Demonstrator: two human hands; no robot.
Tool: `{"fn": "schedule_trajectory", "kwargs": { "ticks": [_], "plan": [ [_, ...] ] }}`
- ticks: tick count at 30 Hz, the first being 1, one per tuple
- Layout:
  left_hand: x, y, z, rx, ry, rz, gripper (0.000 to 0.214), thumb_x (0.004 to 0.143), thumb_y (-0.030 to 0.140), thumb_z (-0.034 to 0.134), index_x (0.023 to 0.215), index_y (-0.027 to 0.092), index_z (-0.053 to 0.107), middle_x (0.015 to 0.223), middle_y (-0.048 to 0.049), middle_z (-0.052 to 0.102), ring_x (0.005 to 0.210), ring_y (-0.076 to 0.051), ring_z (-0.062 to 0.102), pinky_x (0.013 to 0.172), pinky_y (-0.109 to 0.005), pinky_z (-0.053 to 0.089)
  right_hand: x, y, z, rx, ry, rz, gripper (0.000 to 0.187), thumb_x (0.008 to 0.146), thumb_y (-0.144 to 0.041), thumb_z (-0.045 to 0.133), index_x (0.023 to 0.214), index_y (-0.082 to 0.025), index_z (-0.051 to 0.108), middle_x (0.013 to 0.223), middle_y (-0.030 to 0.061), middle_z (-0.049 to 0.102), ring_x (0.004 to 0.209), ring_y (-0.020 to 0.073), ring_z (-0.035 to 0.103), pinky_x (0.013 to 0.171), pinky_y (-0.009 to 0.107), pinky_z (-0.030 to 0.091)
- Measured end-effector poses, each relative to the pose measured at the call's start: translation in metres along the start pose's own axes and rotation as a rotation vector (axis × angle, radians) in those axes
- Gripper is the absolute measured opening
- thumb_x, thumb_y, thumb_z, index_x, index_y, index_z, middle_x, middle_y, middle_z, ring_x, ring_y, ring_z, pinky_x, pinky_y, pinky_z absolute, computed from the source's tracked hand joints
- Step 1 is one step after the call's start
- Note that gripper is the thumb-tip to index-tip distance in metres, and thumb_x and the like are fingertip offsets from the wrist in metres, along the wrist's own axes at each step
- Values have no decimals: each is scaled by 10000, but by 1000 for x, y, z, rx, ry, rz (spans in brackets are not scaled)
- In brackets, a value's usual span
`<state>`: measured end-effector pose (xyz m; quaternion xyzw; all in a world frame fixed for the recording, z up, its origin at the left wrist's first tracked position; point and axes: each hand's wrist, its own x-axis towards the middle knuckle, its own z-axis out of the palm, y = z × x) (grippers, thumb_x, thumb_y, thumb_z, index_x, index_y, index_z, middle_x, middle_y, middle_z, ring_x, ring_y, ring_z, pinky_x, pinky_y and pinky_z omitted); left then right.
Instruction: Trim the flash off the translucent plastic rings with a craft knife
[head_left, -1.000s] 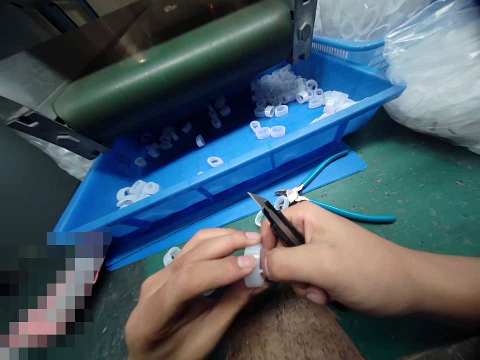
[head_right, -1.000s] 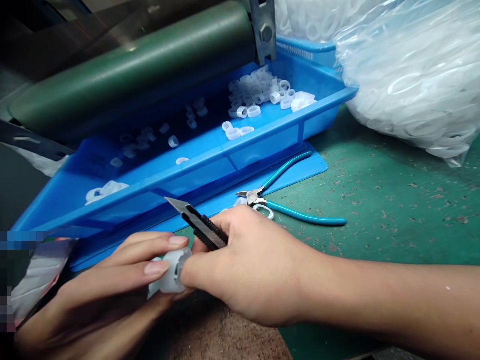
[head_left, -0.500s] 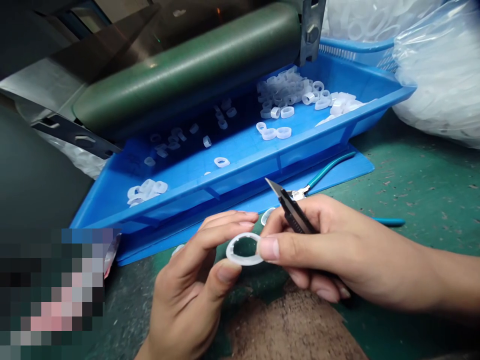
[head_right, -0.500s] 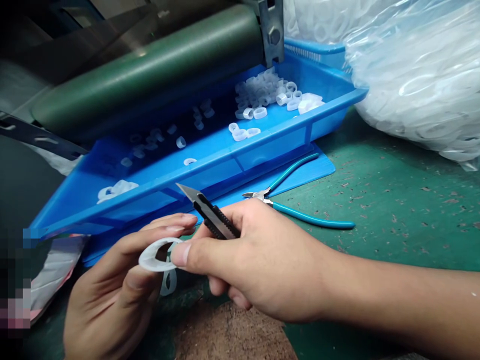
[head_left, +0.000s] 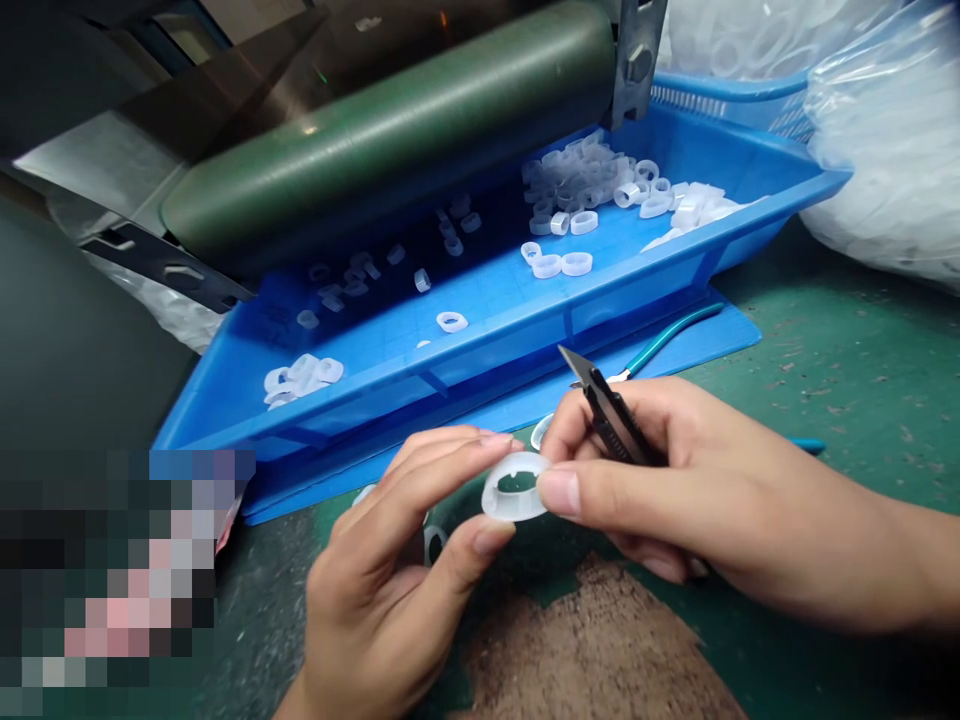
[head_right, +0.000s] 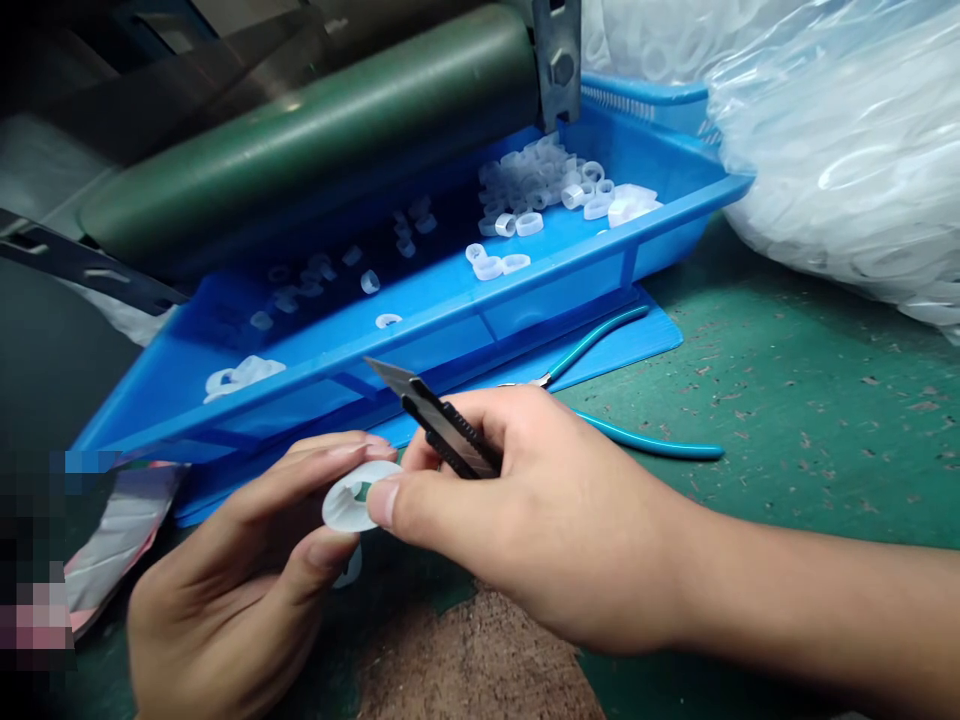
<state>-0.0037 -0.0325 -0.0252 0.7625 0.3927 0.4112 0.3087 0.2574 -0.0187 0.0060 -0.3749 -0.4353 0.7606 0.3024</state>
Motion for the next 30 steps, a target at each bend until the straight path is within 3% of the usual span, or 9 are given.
{"fn": "schedule_trajectory", "kwargs": {
  "ticks": [3, 5, 8, 12, 18, 24, 30],
  "plan": [
    [-2, -4, 0, -15, 33, 90, 584, 1106, 124, 896, 1557, 487, 820, 1335, 59, 932, 1240, -224, 856, 1121, -388, 699, -3, 0, 4, -70, 45, -37, 276, 989, -252, 913, 883, -245, 658, 684, -103, 470, 647, 129, 411, 574, 275, 328],
    [1, -4, -1, 18, -17, 178, 612, 1061, 17, 879, 1514, 427, 834, 1303, 30, 943, 1182, -234, 879, 1035, -385, 719, -4, 1, 6, -99, 57, -33, 269, 984, -253, 888, 903, -260, 632, 754, -88, 442, 719, 156, 400, 625, 309, 326],
    [10, -1, -4, 120, -128, 265, 484, 1041, 5, 858, 1381, 348, 872, 1242, -15, 972, 1102, -244, 916, 925, -355, 735, -4, 2, 8, -146, 85, -32, 278, 971, -259, 870, 866, -266, 612, 802, -73, 449, 773, 174, 416, 687, 340, 346],
    [18, 6, -7, 208, -217, 309, 439, 1010, -17, 820, 1275, 327, 882, 1210, -26, 990, 1044, -257, 929, 902, -345, 758, -4, 4, 8, -194, 89, -36, 291, 941, -238, 821, 800, -273, 569, 791, -74, 461, 770, 174, 434, 699, 352, 376],
    [20, 8, -12, 235, -200, 308, 323, 1027, -4, 818, 1141, 293, 763, 1158, -5, 988, 1032, -197, 915, 922, -241, 751, -6, 3, 8, -190, 93, -16, 308, 899, -208, 815, 775, -270, 540, 750, -87, 437, 734, 160, 417, 665, 361, 318],
    [13, -2, -15, 322, -248, 430, 268, 1121, -33, 748, 1261, 196, 759, 1285, -88, 970, 1221, -181, 890, 1089, -257, 736, -1, 3, 6, -254, 87, -53, 313, 933, -247, 797, 768, -273, 532, 762, -79, 442, 726, 162, 426, 629, 348, 348],
    [17, 1, -20, 427, -306, 477, 326, 1127, -38, 703, 1335, 197, 786, 1308, -63, 968, 1270, -161, 859, 1171, -234, 694, -4, 6, 7, -301, 114, -56, 322, 919, -244, 788, 744, -276, 519, 736, -77, 437, 709, 166, 416, 609, 345, 352]
  ]
}}
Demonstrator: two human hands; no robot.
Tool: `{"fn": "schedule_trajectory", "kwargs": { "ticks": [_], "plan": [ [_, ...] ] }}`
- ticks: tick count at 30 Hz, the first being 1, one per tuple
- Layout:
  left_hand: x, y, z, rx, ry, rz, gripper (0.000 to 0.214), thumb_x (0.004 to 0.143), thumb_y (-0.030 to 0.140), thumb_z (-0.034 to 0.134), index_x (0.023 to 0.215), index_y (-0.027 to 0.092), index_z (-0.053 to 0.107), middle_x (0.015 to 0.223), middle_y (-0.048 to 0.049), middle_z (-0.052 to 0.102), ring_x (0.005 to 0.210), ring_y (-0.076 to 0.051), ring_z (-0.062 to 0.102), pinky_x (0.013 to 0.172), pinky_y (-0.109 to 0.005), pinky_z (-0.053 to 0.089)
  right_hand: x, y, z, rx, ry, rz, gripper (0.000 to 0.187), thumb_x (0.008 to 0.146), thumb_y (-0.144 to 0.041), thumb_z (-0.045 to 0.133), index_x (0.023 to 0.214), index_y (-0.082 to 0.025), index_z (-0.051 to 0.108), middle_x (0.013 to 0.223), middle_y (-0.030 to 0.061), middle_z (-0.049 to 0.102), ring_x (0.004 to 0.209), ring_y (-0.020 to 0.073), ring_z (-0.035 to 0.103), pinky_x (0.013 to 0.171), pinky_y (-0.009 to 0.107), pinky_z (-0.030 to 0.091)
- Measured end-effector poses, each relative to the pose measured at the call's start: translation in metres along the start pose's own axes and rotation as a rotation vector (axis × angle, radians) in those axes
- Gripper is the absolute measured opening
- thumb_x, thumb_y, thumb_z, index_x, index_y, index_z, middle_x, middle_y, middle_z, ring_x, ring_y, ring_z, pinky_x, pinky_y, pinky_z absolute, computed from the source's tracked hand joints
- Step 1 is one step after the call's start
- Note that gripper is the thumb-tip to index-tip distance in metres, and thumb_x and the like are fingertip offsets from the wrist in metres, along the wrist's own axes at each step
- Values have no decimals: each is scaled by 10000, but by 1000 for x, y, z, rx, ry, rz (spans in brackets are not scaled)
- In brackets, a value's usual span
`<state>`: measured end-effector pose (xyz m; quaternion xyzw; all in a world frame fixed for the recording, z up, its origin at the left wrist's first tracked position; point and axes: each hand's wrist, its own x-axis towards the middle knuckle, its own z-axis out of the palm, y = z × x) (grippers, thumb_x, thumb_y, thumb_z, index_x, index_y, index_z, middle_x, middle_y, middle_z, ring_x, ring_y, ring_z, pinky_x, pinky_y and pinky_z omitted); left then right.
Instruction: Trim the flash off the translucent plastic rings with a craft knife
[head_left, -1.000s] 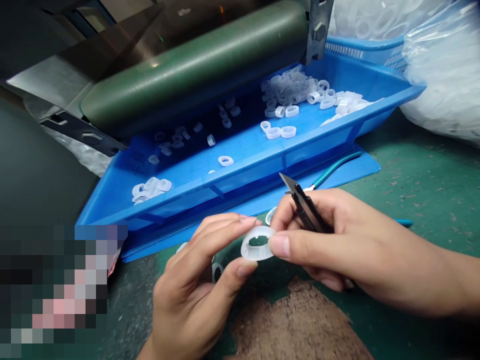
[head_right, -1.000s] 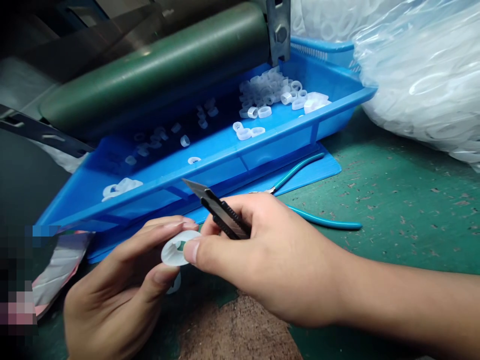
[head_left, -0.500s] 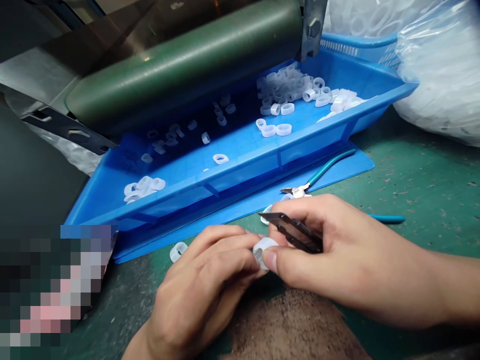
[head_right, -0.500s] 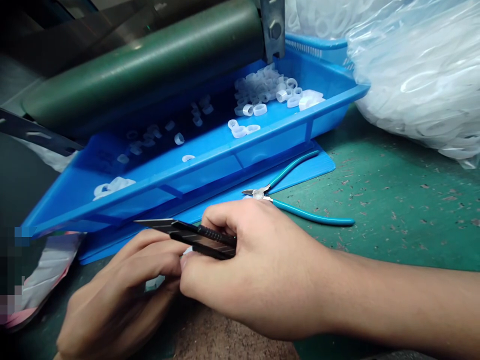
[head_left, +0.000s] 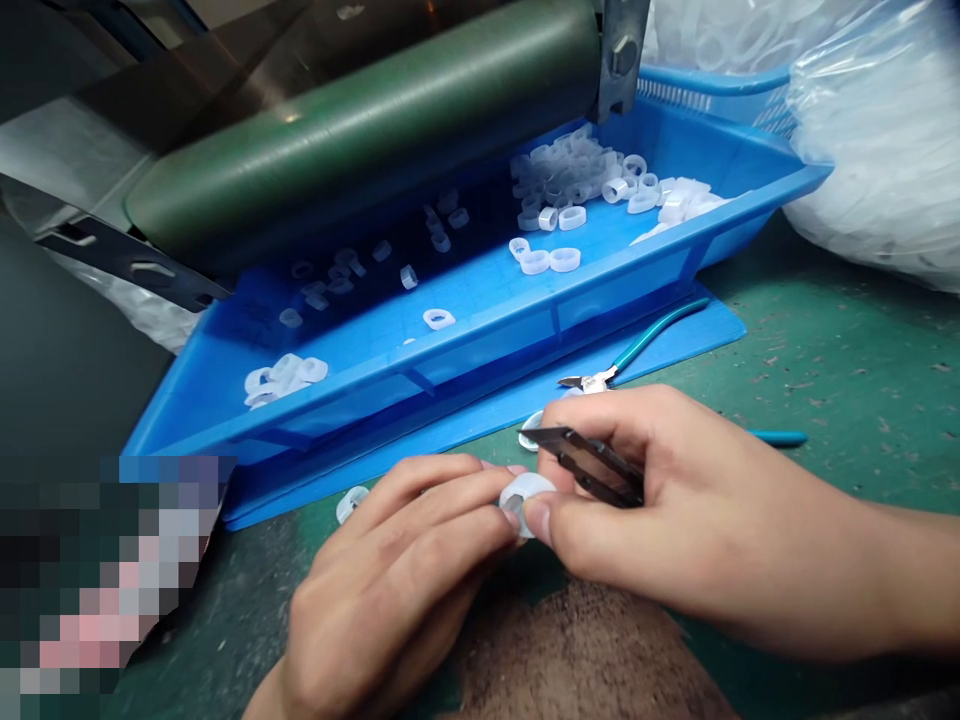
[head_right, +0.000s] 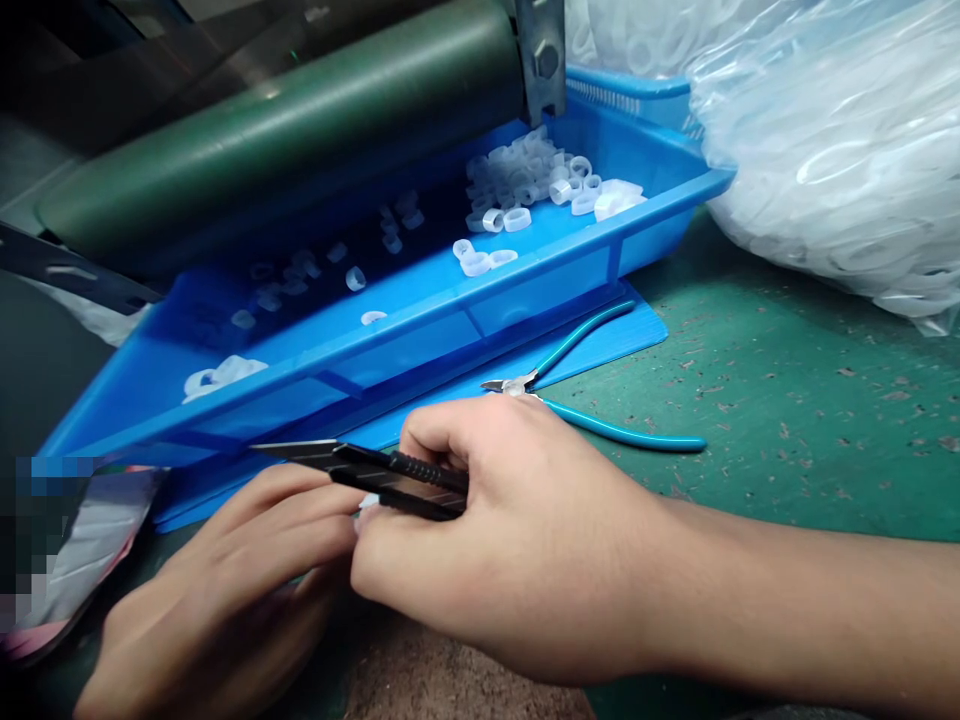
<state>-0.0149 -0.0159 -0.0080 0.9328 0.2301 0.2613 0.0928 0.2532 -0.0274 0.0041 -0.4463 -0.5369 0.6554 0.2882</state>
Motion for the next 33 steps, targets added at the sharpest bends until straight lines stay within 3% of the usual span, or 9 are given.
{"fn": "schedule_trajectory", "kwargs": {
  "ticks": [3, 6, 9, 11, 15, 18, 23, 27, 33],
  "plan": [
    [4, 2, 0, -26, -12, -60, 340, 1089, -62, 699, 1267, 221, 760, 1300, -41, 968, 1231, -147, 867, 1160, -208, 684, 0, -1, 0, -8, 18, 6, 318, 903, -253, 788, 733, -275, 520, 723, -77, 435, 699, 164, 418, 608, 348, 336],
    [2, 6, 7, -155, 99, -159, 321, 1052, -51, 766, 1151, 253, 742, 1235, 7, 965, 1154, -142, 864, 1085, -181, 693, 2, -2, -1, 2, 8, 3, 307, 919, -264, 767, 734, -274, 522, 728, -74, 423, 700, 164, 411, 610, 344, 354],
    [-4, 13, 18, -367, 286, -300, 338, 1065, 77, 908, 1302, 289, 793, 1224, 25, 944, 1143, -164, 869, 1035, -209, 714, 1, -4, -3, 51, -21, 7, 331, 957, -304, 801, 756, -266, 539, 750, -72, 451, 716, 163, 421, 618, 340, 336],
    [-7, 16, 21, -470, 342, -416, 425, 1076, 223, 972, 1451, 364, 829, 1249, 39, 933, 1134, -164, 876, 1034, -223, 721, 0, -5, -6, 59, -64, 1, 269, 969, -263, 790, 800, -262, 581, 792, -65, 495, 752, 168, 449, 655, 337, 359],
    [-3, 13, 15, -620, 202, -492, 407, 1091, 459, 969, 1479, 543, 883, 1284, 73, 953, 1191, -177, 884, 1107, -242, 708, 1, -7, -8, 46, -108, -44, 227, 984, -195, 757, 818, -260, 616, 808, -62, 514, 777, 173, 470, 687, 336, 382],
    [2, 9, 10, -681, 128, -510, 400, 1072, 542, 972, 1466, 531, 907, 1390, 41, 943, 1277, -200, 892, 1153, -233, 697, 4, -7, -10, 58, -142, -62, 232, 1011, -180, 740, 818, -258, 637, 834, -53, 527, 799, 176, 475, 710, 327, 395],
    [1, 12, 11, -780, 216, -541, 386, 969, 424, 1088, 1328, 474, 955, 1419, 43, 943, 1335, -214, 905, 1116, -203, 716, 2, -5, -12, 101, -168, -25, 246, 1018, -339, 895, 863, -260, 720, 877, -38, 609, 858, 194, 538, 733, 314, 444],
    [-1, 18, 13, -795, 334, -568, 396, 929, 299, 1122, 1260, 416, 938, 1354, 73, 969, 1282, -161, 926, 1045, -132, 716, 4, -8, -11, -12, 6, -102, 264, 1013, -467, 933, 950, -255, 789, 898, -9, 681, 879, 223, 631, 732, 317, 513],
    [4, 14, 20, -595, 362, -353, 460, 913, 141, 1106, 1283, 289, 877, 1178, 25, 961, 1075, -174, 926, 989, -239, 760, 13, -20, 4, -129, 91, -146, 253, 980, -466, 962, 953, -253, 827, 753, -26, 660, 802, 232, 664, 713, 315, 547]
  ]
}}
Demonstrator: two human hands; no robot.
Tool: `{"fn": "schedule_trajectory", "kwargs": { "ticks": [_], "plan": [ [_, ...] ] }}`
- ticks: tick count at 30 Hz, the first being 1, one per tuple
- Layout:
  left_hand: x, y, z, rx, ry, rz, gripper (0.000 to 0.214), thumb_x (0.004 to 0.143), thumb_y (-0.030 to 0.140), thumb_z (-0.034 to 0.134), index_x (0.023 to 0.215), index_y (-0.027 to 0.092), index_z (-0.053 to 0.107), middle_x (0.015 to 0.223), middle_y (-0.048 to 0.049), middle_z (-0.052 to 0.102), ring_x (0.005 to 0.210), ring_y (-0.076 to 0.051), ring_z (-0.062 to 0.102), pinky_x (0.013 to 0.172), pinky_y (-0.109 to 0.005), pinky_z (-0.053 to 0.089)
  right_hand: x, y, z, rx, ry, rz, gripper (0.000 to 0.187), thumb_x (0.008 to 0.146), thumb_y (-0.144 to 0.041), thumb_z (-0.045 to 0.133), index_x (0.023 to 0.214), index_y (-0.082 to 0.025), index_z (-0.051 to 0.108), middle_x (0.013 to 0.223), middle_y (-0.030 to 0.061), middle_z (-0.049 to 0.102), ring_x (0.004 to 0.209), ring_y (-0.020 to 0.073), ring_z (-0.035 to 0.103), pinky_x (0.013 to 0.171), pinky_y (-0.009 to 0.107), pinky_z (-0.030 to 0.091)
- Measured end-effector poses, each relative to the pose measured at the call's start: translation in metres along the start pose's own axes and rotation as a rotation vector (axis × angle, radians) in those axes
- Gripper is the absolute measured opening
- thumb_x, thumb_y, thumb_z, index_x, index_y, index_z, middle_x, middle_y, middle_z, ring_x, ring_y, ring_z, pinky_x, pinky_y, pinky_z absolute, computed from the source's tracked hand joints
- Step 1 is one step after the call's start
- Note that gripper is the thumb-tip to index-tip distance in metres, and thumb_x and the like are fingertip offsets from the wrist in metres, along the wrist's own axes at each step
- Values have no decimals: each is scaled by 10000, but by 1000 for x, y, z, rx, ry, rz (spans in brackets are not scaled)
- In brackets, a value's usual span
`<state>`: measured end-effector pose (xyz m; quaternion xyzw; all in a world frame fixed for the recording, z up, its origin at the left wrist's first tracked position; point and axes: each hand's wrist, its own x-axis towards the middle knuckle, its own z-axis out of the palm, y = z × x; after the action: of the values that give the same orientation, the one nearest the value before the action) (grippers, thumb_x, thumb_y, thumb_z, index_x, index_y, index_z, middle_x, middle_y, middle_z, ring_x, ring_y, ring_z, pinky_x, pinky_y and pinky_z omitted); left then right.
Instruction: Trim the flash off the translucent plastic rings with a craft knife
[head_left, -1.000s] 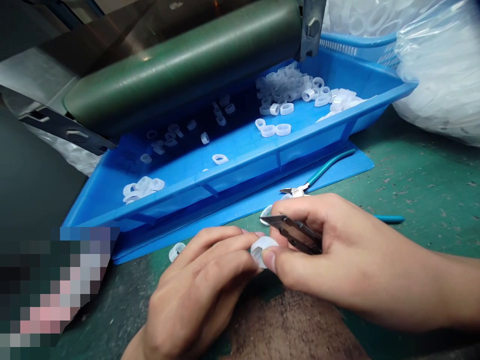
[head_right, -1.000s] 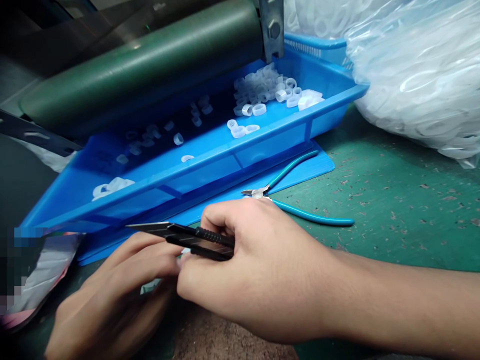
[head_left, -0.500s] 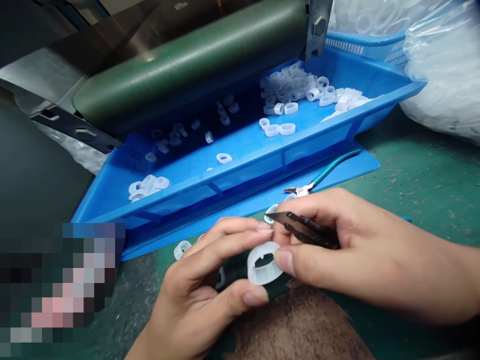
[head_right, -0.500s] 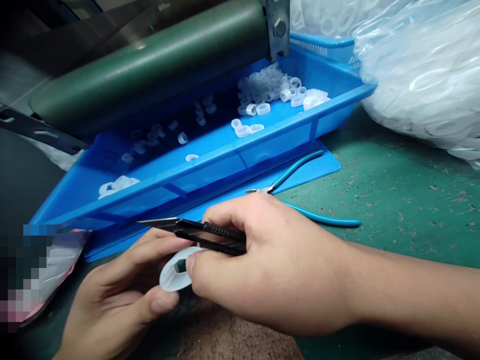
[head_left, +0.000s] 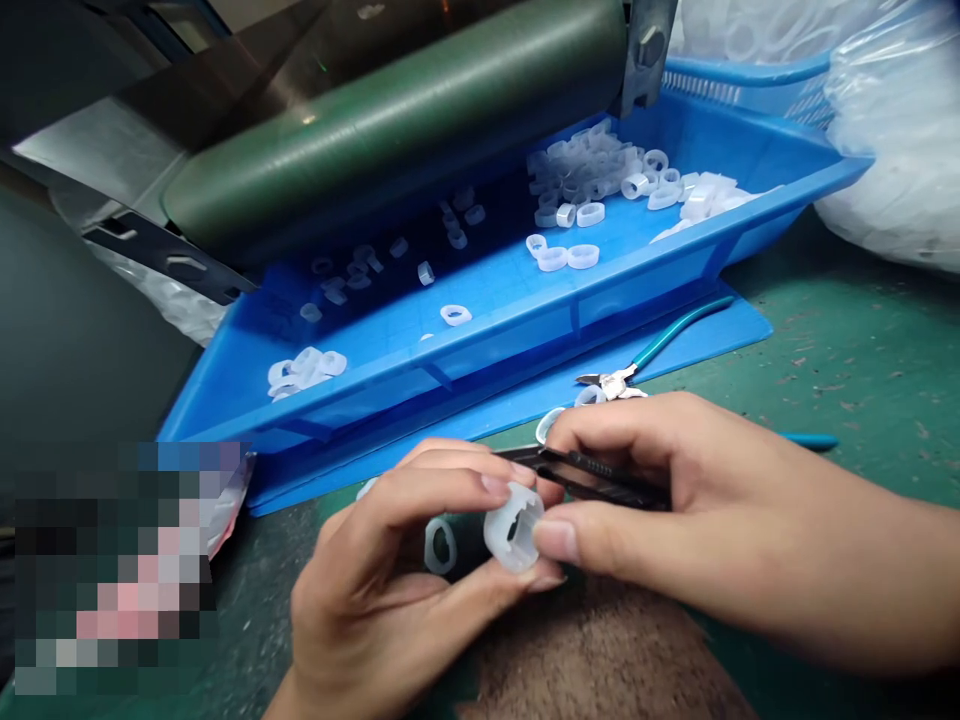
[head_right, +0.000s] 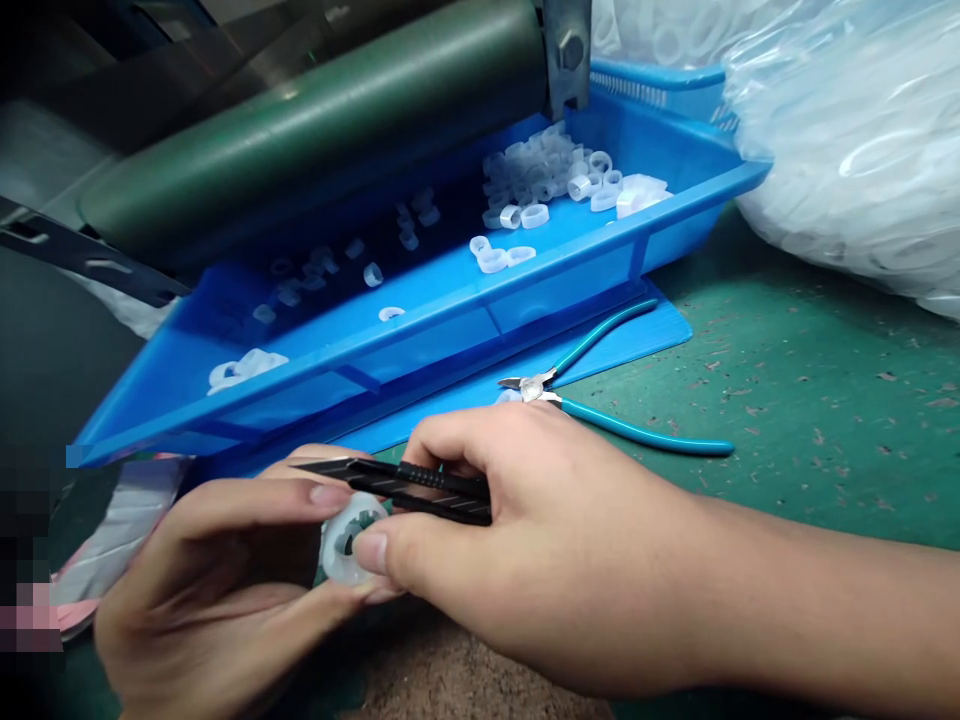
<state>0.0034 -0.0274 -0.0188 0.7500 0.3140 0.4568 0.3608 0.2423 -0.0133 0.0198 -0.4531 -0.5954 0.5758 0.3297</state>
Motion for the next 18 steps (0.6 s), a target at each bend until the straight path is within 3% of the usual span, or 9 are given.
{"fn": "schedule_trajectory", "kwargs": {
  "ticks": [5, 10, 16, 18],
  "plan": [
    [1, -2, -3, 86, -38, 57, 470, 897, 221, 1131, 1286, 284, 875, 1115, 0, 939, 1017, -204, 884, 943, -306, 755, -6, 5, 2, -48, -12, 21, 193, 990, -374, 924, 899, -248, 809, 743, -31, 679, 781, 222, 664, 694, 310, 506],
    [-4, 5, -5, 67, -58, -92, 428, 1018, 407, 1043, 1423, 446, 910, 1208, 14, 959, 1063, -225, 893, 988, -331, 757, -12, 14, -5, -105, -138, 42, 239, 1099, -274, 712, 873, -243, 784, 793, -32, 708, 769, 195, 619, 700, 351, 457],
    [-2, 6, -7, -40, 150, -200, 332, 948, 353, 1101, 1246, 446, 987, 1122, 4, 938, 1046, -217, 883, 874, -265, 764, -14, 7, -26, -240, -39, -31, 220, 1112, -505, 757, 1014, -313, 807, 922, -36, 831, 831, 224, 720, 634, 359, 446],
    [0, 5, -9, -77, 169, -219, 306, 942, 367, 1104, 1223, 431, 1000, 1124, -12, 944, 1061, -226, 893, 860, -257, 771, -16, 5, -34, -375, -94, -71, 363, 1149, -486, 711, 848, -289, 760, 952, -2, 869, 864, 246, 756, 628, 371, 437]
  ]
}}
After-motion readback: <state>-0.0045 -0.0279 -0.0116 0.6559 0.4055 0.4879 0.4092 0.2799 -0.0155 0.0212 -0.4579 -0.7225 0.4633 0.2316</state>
